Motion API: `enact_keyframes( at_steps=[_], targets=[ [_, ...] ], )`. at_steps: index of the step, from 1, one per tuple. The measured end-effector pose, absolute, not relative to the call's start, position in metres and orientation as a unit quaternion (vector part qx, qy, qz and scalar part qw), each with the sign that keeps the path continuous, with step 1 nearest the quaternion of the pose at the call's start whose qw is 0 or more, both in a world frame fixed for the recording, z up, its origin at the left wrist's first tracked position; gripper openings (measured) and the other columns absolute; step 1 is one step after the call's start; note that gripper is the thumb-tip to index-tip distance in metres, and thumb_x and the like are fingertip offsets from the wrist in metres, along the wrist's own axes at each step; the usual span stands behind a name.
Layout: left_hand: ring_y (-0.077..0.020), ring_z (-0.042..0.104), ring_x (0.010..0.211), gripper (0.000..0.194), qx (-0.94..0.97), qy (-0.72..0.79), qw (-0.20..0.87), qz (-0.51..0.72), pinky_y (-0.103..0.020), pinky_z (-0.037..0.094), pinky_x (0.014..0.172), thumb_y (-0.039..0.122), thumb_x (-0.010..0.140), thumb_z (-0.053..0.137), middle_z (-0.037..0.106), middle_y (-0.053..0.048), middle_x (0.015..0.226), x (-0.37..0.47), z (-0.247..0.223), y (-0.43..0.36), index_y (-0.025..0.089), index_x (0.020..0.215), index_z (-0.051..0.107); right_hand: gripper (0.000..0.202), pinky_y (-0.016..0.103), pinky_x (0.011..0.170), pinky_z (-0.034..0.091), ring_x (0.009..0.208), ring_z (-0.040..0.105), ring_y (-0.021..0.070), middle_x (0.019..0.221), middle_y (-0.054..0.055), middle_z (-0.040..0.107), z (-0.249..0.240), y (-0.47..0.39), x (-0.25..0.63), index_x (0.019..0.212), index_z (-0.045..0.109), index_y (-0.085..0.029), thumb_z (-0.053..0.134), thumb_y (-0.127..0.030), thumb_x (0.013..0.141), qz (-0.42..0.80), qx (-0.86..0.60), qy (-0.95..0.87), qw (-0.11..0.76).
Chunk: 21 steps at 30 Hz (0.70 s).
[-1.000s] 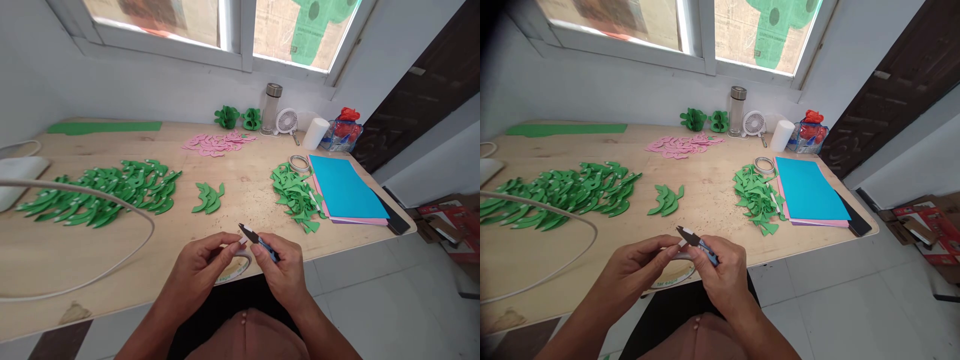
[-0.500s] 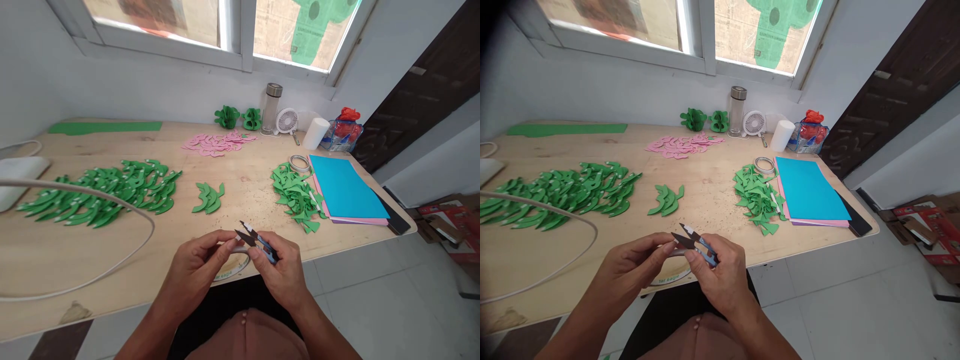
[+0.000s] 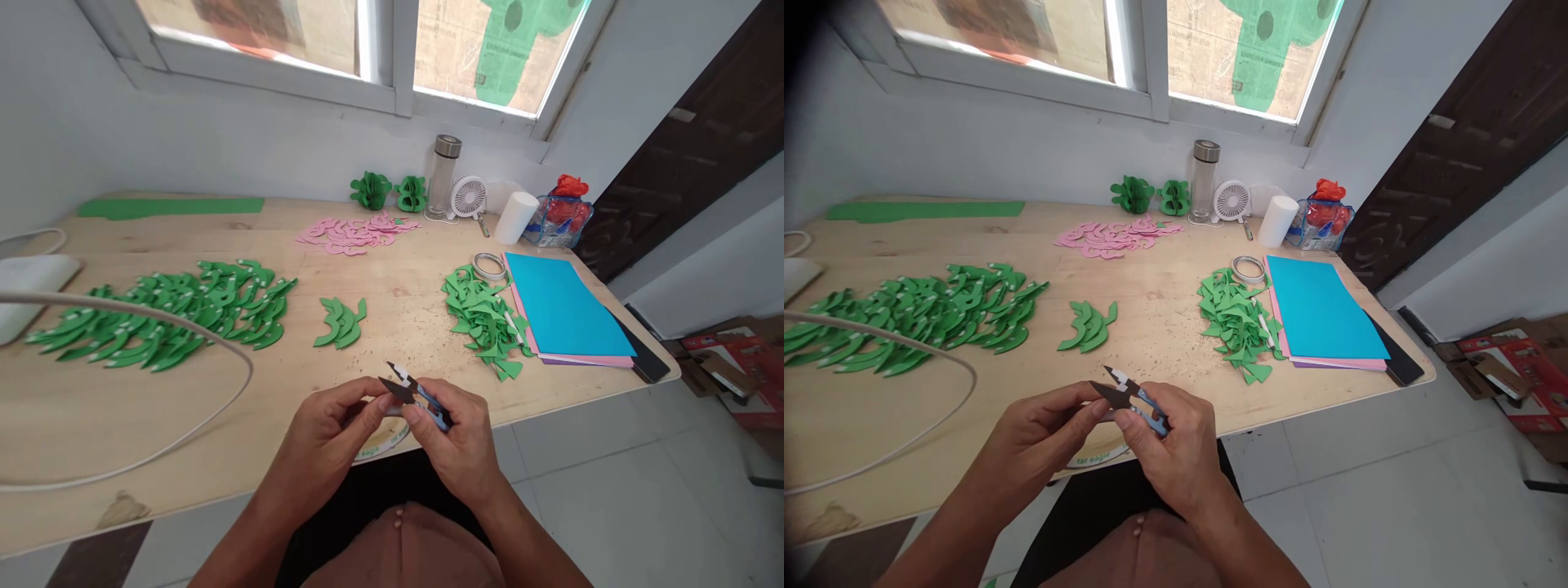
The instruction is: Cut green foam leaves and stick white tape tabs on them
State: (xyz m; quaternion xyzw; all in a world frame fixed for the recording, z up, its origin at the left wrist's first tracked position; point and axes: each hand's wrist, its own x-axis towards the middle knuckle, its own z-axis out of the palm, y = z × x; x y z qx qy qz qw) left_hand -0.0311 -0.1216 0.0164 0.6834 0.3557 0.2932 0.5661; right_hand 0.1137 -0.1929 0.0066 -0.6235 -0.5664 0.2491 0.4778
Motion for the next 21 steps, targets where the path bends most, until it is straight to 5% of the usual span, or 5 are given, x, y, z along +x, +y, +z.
enact_keyframes(
  at_steps=[21],
  targets=[
    [-0.0118,0.047,0.04,0.022,0.7,0.331,0.557,0.303,-0.024,0.046,0.051,0.032,0.084,0.055,0.046,0.007,0.037,-0.033,0.0117,-0.1206,0.022,0.095,0.072,0.02,0.023,0.055,0.04,0.059,0.054,0.0122,0.071,0.001,0.066,-0.0014,-0.1918,0.1133,0.092,0.069,-0.016,0.057,-0.032,0.085,0.134,-0.639,-0.584,0.482]
  ],
)
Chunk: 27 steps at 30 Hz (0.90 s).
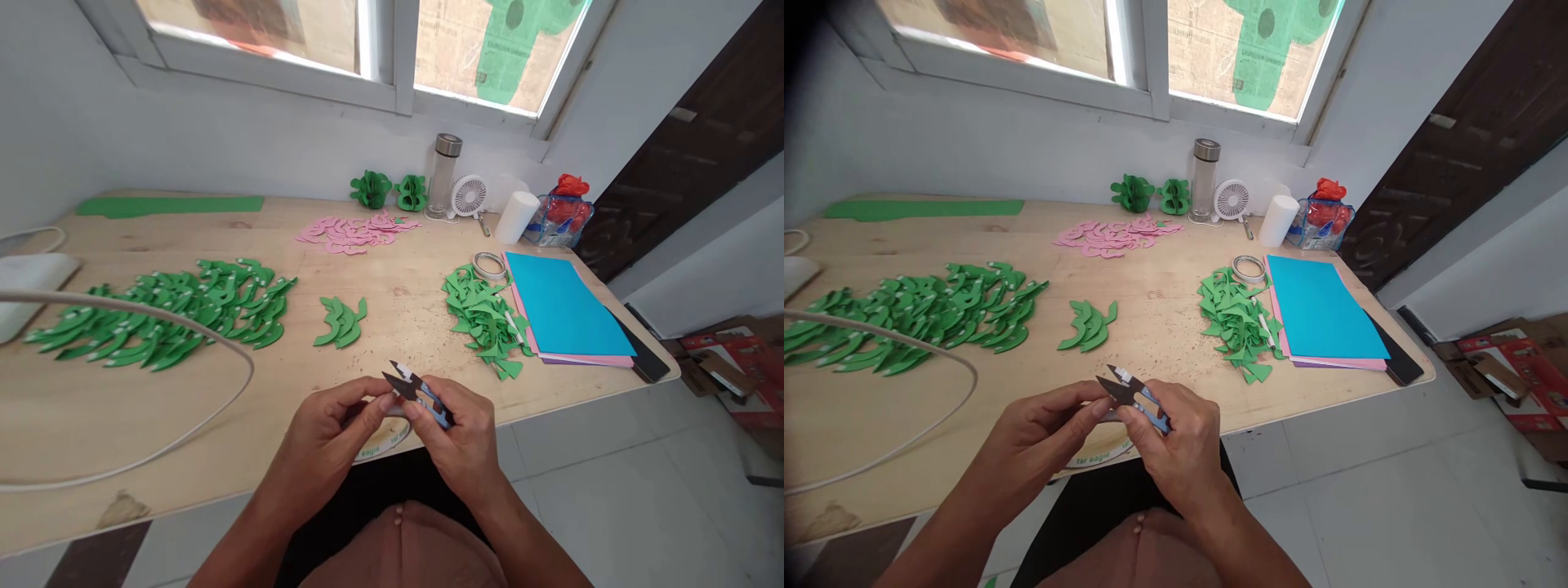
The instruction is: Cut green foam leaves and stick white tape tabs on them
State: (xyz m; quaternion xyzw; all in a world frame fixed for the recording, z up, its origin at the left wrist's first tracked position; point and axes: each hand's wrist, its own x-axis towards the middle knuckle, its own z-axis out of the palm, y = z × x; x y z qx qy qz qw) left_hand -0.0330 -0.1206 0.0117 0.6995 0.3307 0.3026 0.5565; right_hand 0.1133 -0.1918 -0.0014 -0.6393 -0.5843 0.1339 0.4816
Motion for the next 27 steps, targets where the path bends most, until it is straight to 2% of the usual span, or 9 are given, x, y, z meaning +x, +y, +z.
enact_keyframes(
  at_steps=[7,10,13,16,21,24,27],
  targets=[
    [-0.0163,0.06,0.058,0.02,0.698,0.348,0.555,0.29,-0.025,0.05,0.056,0.032,0.082,0.057,0.063,0.001,0.055,-0.033,0.013,-0.12,0.02,0.089,0.072,0.021,0.023,0.054,0.041,0.058,0.055,0.012,0.067,0.001,0.064,-0.002,-0.191,0.116,0.087,0.067,-0.016,0.053,-0.032,0.088,0.065,-0.638,-0.603,0.475],
    [-0.0178,0.064,0.066,0.02,0.699,0.355,0.552,0.284,-0.025,0.052,0.061,0.033,0.082,0.057,0.067,-0.001,0.062,-0.033,0.012,-0.12,0.02,0.085,0.071,0.023,0.023,0.05,0.039,0.053,0.051,0.0113,0.063,0.001,0.062,-0.002,-0.19,0.12,0.088,0.066,-0.015,0.054,-0.035,0.087,0.032,-0.645,-0.606,0.465],
    [-0.0173,0.065,0.07,0.021,0.704,0.359,0.553,0.264,-0.024,0.051,0.063,0.033,0.082,0.057,0.072,-0.002,0.075,-0.032,0.008,-0.12,0.02,0.089,0.071,0.026,0.023,0.049,0.038,0.05,0.048,0.0112,0.061,0.0,0.06,-0.005,-0.19,0.127,0.089,0.066,-0.015,0.053,-0.038,0.087,-0.003,-0.652,-0.611,0.448],
    [-0.0165,0.064,0.066,0.023,0.713,0.368,0.54,0.254,-0.022,0.049,0.056,0.035,0.081,0.057,0.071,-0.002,0.074,-0.027,0.006,-0.116,0.02,0.091,0.072,0.027,0.024,0.05,0.038,0.05,0.048,0.0114,0.06,0.0,0.059,-0.008,-0.192,0.135,0.09,0.066,-0.015,0.053,-0.038,0.087,-0.029,-0.657,-0.615,0.435],
    [-0.0133,0.058,0.051,0.023,0.716,0.393,0.501,0.286,-0.02,0.04,0.041,0.038,0.078,0.059,0.071,-0.003,0.071,-0.013,0.012,-0.106,0.019,0.083,0.072,0.026,0.024,0.051,0.038,0.051,0.049,0.0122,0.06,0.001,0.059,-0.012,-0.197,0.15,0.092,0.065,-0.014,0.054,-0.037,0.087,-0.064,-0.673,-0.602,0.424],
    [-0.0106,0.052,0.044,0.024,0.736,0.4,0.457,0.299,-0.021,0.037,0.039,0.036,0.079,0.057,0.07,-0.003,0.068,-0.002,0.013,-0.101,0.018,0.085,0.072,0.024,0.024,0.053,0.038,0.052,0.05,0.0125,0.063,0.002,0.061,-0.014,-0.201,0.158,0.092,0.065,-0.014,0.054,-0.036,0.087,-0.086,-0.679,-0.596,0.419],
    [-0.0097,0.048,0.043,0.023,0.781,0.392,0.354,0.333,-0.022,0.038,0.042,0.033,0.081,0.055,0.067,-0.001,0.063,0.014,0.009,-0.091,0.017,0.088,0.07,0.025,0.024,0.052,0.037,0.052,0.051,0.0125,0.063,0.002,0.062,-0.015,-0.204,0.165,0.094,0.065,-0.014,0.055,-0.035,0.087,-0.11,-0.681,-0.594,0.414]
  ],
)
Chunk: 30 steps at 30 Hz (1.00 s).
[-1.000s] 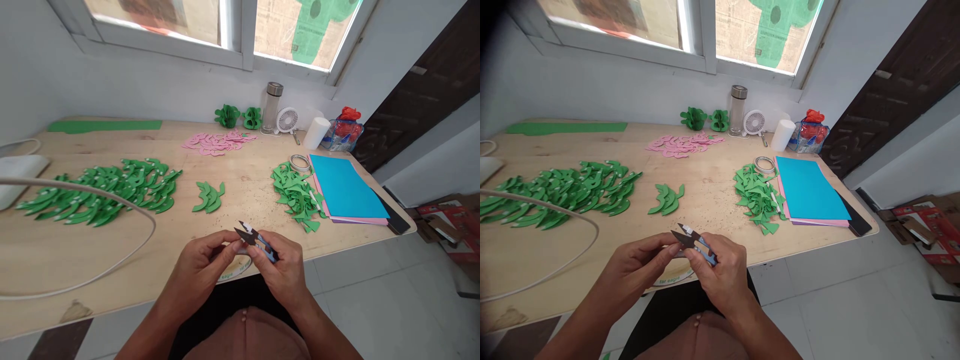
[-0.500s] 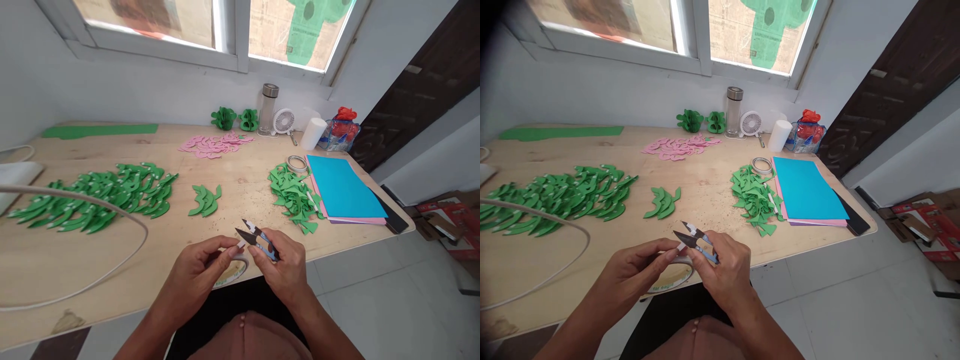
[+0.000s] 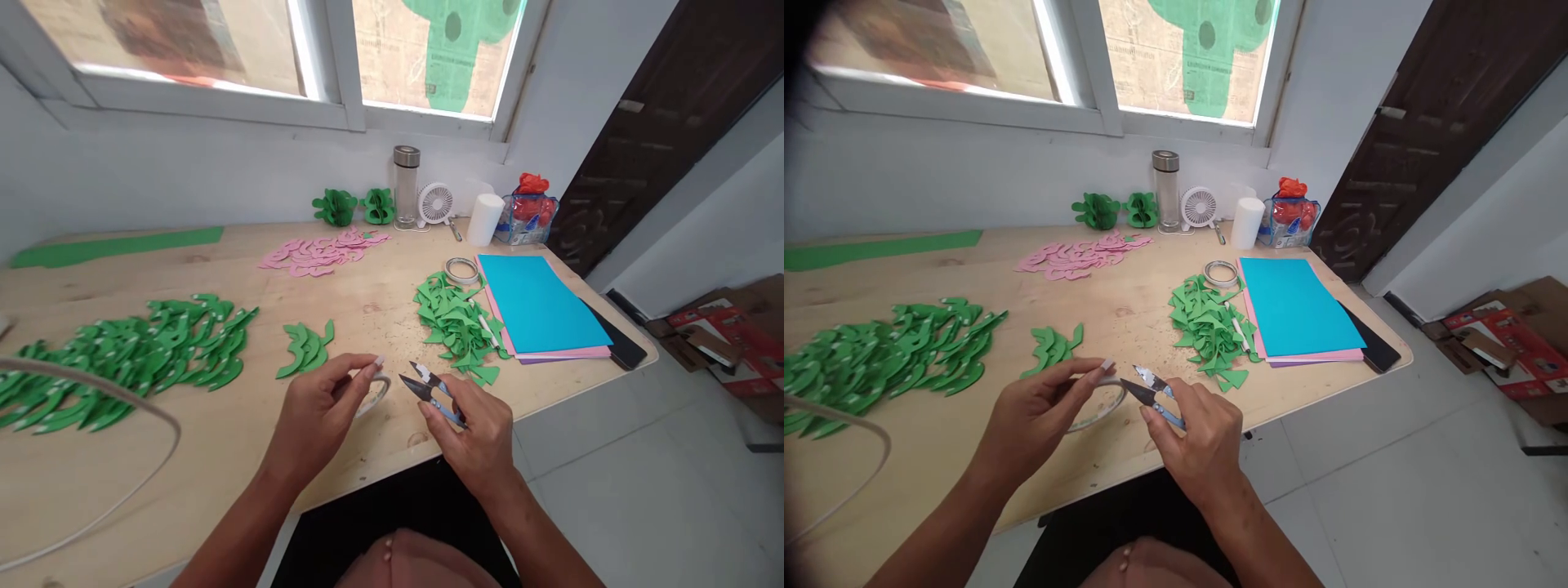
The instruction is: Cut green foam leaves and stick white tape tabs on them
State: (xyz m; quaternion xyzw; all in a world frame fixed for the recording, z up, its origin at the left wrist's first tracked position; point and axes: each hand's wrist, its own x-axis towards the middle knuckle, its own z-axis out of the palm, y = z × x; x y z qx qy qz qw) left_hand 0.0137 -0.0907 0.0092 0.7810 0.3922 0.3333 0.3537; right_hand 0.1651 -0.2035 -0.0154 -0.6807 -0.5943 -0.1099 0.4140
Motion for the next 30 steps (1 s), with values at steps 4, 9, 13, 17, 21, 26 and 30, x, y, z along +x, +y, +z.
enact_keyframes(
  at_steps=[4,9,13,17,21,26,30],
  targets=[
    [-0.0125,0.061,0.059,0.019,0.827,0.347,0.196,0.397,-0.023,0.046,0.057,0.026,0.085,0.052,0.071,-0.003,0.078,0.042,0.0,-0.071,0.017,0.091,0.068,0.024,0.025,0.054,0.039,0.054,0.052,0.013,0.066,0.003,0.064,-0.016,-0.208,0.173,0.096,0.064,-0.013,0.055,-0.034,0.087,-0.137,-0.678,-0.593,0.412],
    [-0.0176,0.067,0.083,0.021,0.882,0.267,0.073,0.382,-0.025,0.048,0.068,0.02,0.089,0.045,0.071,-0.008,0.096,0.073,-0.02,-0.058,0.017,0.097,0.064,0.026,0.025,0.054,0.04,0.054,0.054,0.0132,0.068,0.003,0.065,-0.016,-0.215,0.182,0.096,0.064,-0.014,0.055,-0.036,0.087,-0.153,-0.69,-0.589,0.392],
    [-0.0166,0.067,0.075,0.023,0.921,0.209,0.043,0.327,-0.025,0.049,0.062,0.015,0.088,0.042,0.071,-0.008,0.092,0.08,-0.041,-0.063,0.016,0.095,0.064,0.026,0.025,0.054,0.039,0.054,0.055,0.0135,0.067,0.004,0.065,-0.019,-0.218,0.187,0.097,0.064,-0.014,0.054,-0.035,0.088,-0.168,-0.691,-0.588,0.387],
    [-0.0199,0.066,0.08,0.026,0.934,0.149,0.029,0.322,-0.031,0.053,0.069,0.01,0.085,0.042,0.071,-0.01,0.093,0.077,-0.054,-0.066,0.015,0.098,0.063,0.027,0.026,0.056,0.041,0.056,0.057,0.0145,0.072,0.006,0.068,-0.023,-0.217,0.189,0.1,0.063,-0.012,0.056,-0.034,0.086,-0.165,-0.689,-0.591,0.386],
    [-0.0218,0.065,0.086,0.028,0.943,0.121,0.014,0.308,-0.035,0.052,0.076,0.008,0.085,0.042,0.069,-0.012,0.102,0.075,-0.057,-0.065,0.014,0.106,0.061,0.027,0.025,0.055,0.041,0.056,0.058,0.0143,0.073,0.006,0.069,-0.025,-0.216,0.19,0.1,0.064,-0.013,0.055,-0.034,0.087,-0.155,-0.694,-0.593,0.377],
    [-0.0234,0.063,0.088,0.027,0.951,0.108,0.011,0.29,-0.038,0.051,0.078,0.011,0.088,0.042,0.068,-0.014,0.105,0.075,-0.059,-0.063,0.012,0.108,0.06,0.028,0.025,0.055,0.042,0.056,0.058,0.0138,0.074,0.006,0.069,-0.024,-0.216,0.19,0.101,0.065,-0.014,0.054,-0.036,0.087,-0.152,-0.697,-0.595,0.37],
    [-0.0233,0.062,0.089,0.03,0.946,0.118,0.048,0.298,-0.039,0.052,0.077,0.01,0.089,0.04,0.067,-0.015,0.106,0.074,-0.063,-0.061,0.012,0.112,0.059,0.028,0.025,0.055,0.042,0.054,0.056,0.0135,0.071,0.005,0.068,-0.023,-0.216,0.188,0.1,0.065,-0.014,0.054,-0.035,0.087,-0.144,-0.701,-0.593,0.369]
  ],
)
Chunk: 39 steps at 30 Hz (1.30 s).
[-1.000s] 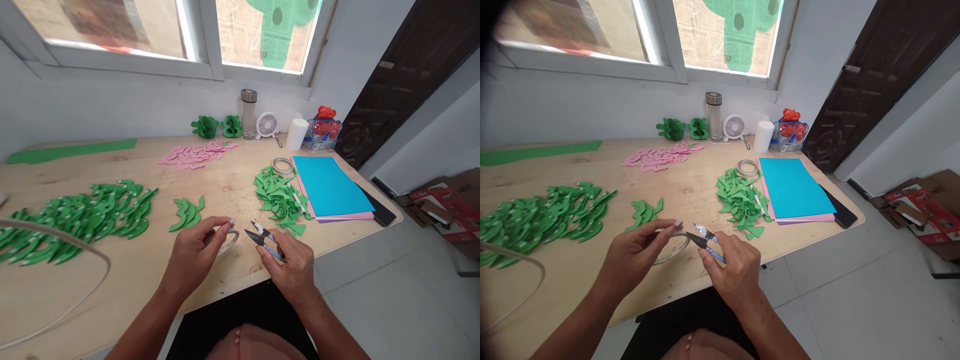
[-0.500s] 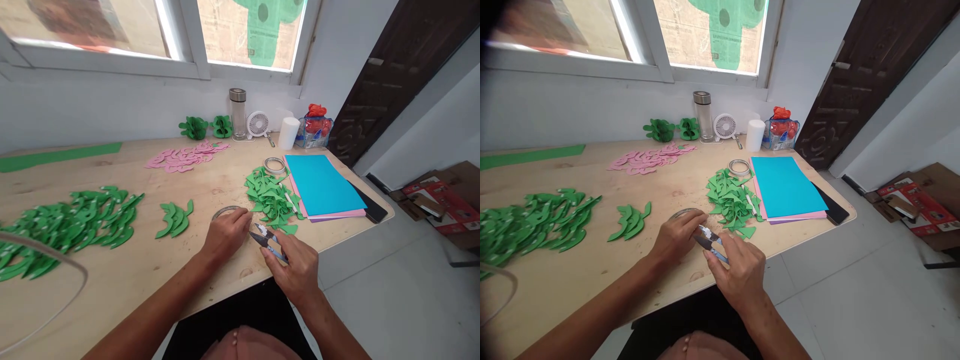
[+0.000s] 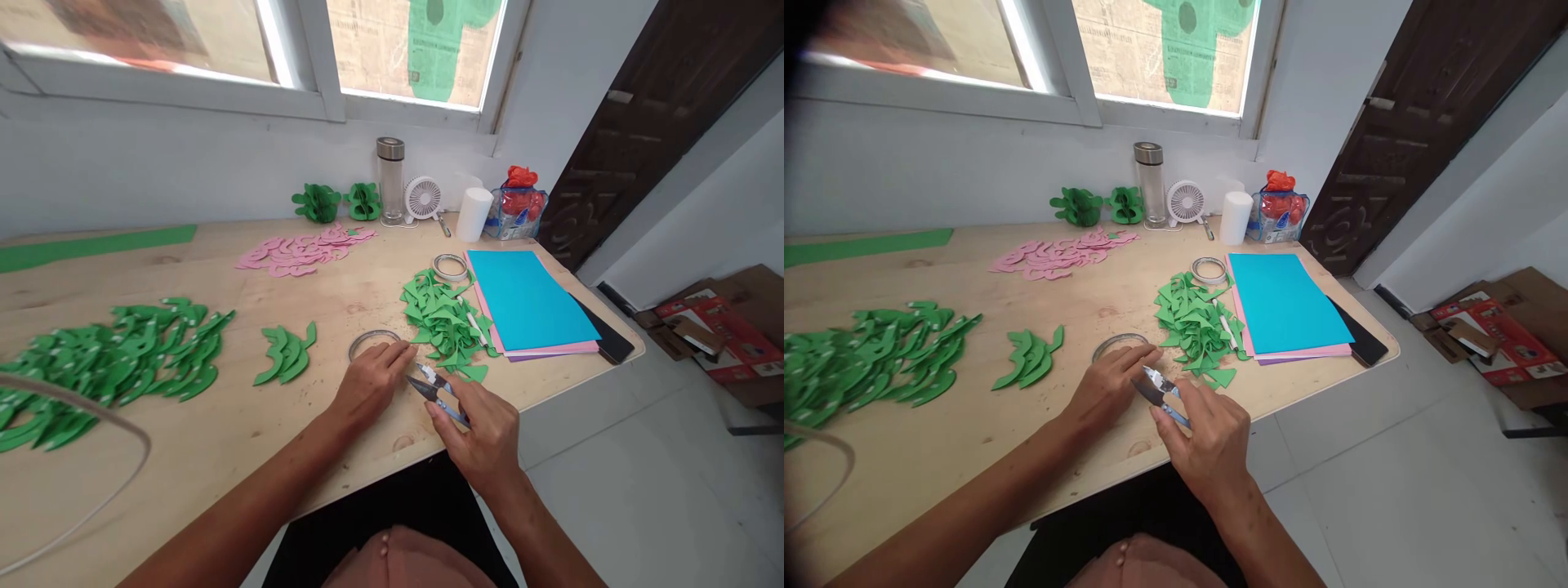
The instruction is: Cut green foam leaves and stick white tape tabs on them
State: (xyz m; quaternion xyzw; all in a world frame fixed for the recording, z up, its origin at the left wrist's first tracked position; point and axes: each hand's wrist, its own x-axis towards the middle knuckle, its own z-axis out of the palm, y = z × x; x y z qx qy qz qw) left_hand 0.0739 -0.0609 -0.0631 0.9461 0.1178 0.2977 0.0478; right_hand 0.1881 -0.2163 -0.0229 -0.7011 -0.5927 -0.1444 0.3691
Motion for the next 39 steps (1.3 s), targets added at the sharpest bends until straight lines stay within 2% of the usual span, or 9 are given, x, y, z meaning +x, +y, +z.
enact_keyframes(
  at_steps=[6,11,14,16,18,22,25,30,39],
  targets=[
    [-0.0237,0.062,0.088,0.039,0.941,0.123,0.074,0.307,-0.038,0.052,0.076,0.007,0.087,0.041,0.067,-0.016,0.104,0.073,-0.066,-0.06,0.011,0.124,0.052,0.026,0.025,0.054,0.04,0.053,0.055,0.0134,0.07,0.005,0.067,-0.022,-0.217,0.185,0.098,0.065,-0.014,0.055,-0.035,0.086,-0.155,-0.699,-0.596,0.363],
    [-0.0202,0.062,0.076,0.053,0.945,0.143,0.058,0.288,-0.034,0.051,0.07,0.005,0.086,0.039,0.068,-0.01,0.086,0.074,-0.062,-0.063,0.013,0.139,0.037,0.025,0.025,0.053,0.039,0.052,0.054,0.0129,0.065,0.003,0.065,-0.019,-0.22,0.183,0.096,0.064,-0.014,0.054,-0.034,0.087,-0.164,-0.693,-0.603,0.36],
    [-0.0221,0.062,0.083,0.041,0.939,0.142,0.079,0.302,-0.037,0.05,0.075,0.01,0.087,0.042,0.069,-0.011,0.092,0.073,-0.055,-0.066,0.014,0.126,0.053,0.024,0.025,0.053,0.037,0.052,0.053,0.0131,0.063,0.003,0.063,-0.018,-0.222,0.18,0.095,0.064,-0.015,0.054,-0.035,0.087,-0.164,-0.695,-0.604,0.352],
    [-0.024,0.06,0.094,0.028,0.922,0.163,0.148,0.319,-0.04,0.047,0.084,0.015,0.087,0.044,0.069,-0.012,0.098,0.068,-0.046,-0.069,0.015,0.105,0.065,0.025,0.026,0.053,0.036,0.052,0.052,0.0136,0.063,0.002,0.063,-0.017,-0.223,0.179,0.095,0.065,-0.015,0.055,-0.036,0.087,-0.168,-0.695,-0.606,0.348],
    [-0.0222,0.06,0.091,0.022,0.878,0.216,0.278,0.326,-0.037,0.047,0.084,0.021,0.086,0.047,0.07,-0.01,0.092,0.059,-0.033,-0.074,0.015,0.086,0.068,0.025,0.026,0.053,0.035,0.051,0.051,0.0135,0.062,0.002,0.062,-0.018,-0.224,0.178,0.097,0.065,-0.014,0.056,-0.035,0.087,-0.17,-0.692,-0.61,0.347],
    [-0.0144,0.057,0.063,0.026,0.693,0.296,0.619,0.223,-0.026,0.047,0.06,0.035,0.084,0.052,0.065,-0.004,0.069,0.037,-0.006,-0.087,0.015,0.075,0.067,0.026,0.026,0.052,0.035,0.049,0.05,0.0125,0.059,0.001,0.059,-0.019,-0.224,0.176,0.097,0.065,-0.013,0.055,-0.035,0.087,-0.17,-0.683,-0.624,0.34],
    [-0.0132,0.056,0.061,0.025,0.565,0.284,0.752,0.184,-0.025,0.045,0.059,0.034,0.081,0.056,0.065,-0.006,0.067,0.025,0.006,-0.094,0.014,0.076,0.07,0.027,0.026,0.053,0.036,0.05,0.051,0.0126,0.059,0.001,0.059,-0.02,-0.223,0.173,0.099,0.065,-0.013,0.055,-0.035,0.087,-0.166,-0.676,-0.638,0.33],
    [-0.0141,0.058,0.064,0.021,0.476,0.273,0.817,0.179,-0.026,0.045,0.061,0.033,0.078,0.061,0.069,-0.007,0.072,0.017,0.006,-0.097,0.014,0.073,0.07,0.026,0.026,0.054,0.037,0.053,0.054,0.0143,0.062,0.003,0.062,-0.02,-0.223,0.164,0.098,0.065,-0.012,0.056,-0.034,0.086,-0.153,-0.664,-0.659,0.319],
    [-0.0132,0.058,0.064,0.015,0.474,0.281,0.813,0.19,-0.025,0.044,0.061,0.028,0.074,0.065,0.068,-0.005,0.069,0.009,0.011,-0.096,0.014,0.071,0.068,0.027,0.027,0.053,0.034,0.053,0.053,0.0141,0.063,0.003,0.063,-0.02,-0.221,0.153,0.098,0.064,-0.013,0.056,-0.036,0.086,-0.148,-0.65,-0.678,0.308]
  ],
)
